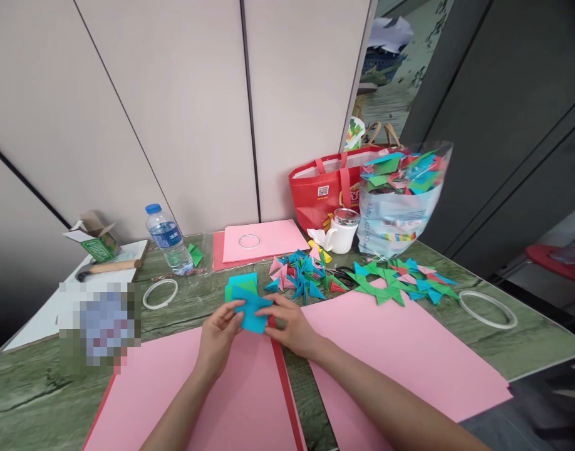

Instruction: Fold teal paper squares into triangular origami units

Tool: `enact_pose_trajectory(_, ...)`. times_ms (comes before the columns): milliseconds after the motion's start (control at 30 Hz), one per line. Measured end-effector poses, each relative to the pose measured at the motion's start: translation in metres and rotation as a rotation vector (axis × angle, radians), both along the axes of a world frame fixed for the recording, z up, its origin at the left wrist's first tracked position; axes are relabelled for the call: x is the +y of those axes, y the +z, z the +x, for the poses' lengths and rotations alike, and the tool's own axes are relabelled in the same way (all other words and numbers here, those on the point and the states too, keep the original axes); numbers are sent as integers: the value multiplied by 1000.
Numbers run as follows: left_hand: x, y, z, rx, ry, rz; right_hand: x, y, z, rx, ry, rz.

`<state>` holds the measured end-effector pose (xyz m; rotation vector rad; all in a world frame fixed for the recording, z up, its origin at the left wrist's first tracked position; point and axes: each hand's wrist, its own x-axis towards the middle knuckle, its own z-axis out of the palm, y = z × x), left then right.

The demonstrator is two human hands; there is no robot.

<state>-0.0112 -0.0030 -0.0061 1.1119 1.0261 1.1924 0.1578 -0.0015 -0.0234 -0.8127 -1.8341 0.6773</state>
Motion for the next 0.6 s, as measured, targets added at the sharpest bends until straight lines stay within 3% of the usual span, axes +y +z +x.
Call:
enact_pose_trajectory(200,0,2,1,83,21,-5,2,1,0,-3,-50,-108)
enact_pose_trajectory(400,-7,6,9,2,-70,-12,1,-3,-8,213,-204,-266)
enact_pose_trajectory(600,-10,7,11,42,-39,-34,-1,-2,-11,294,-228,-332)
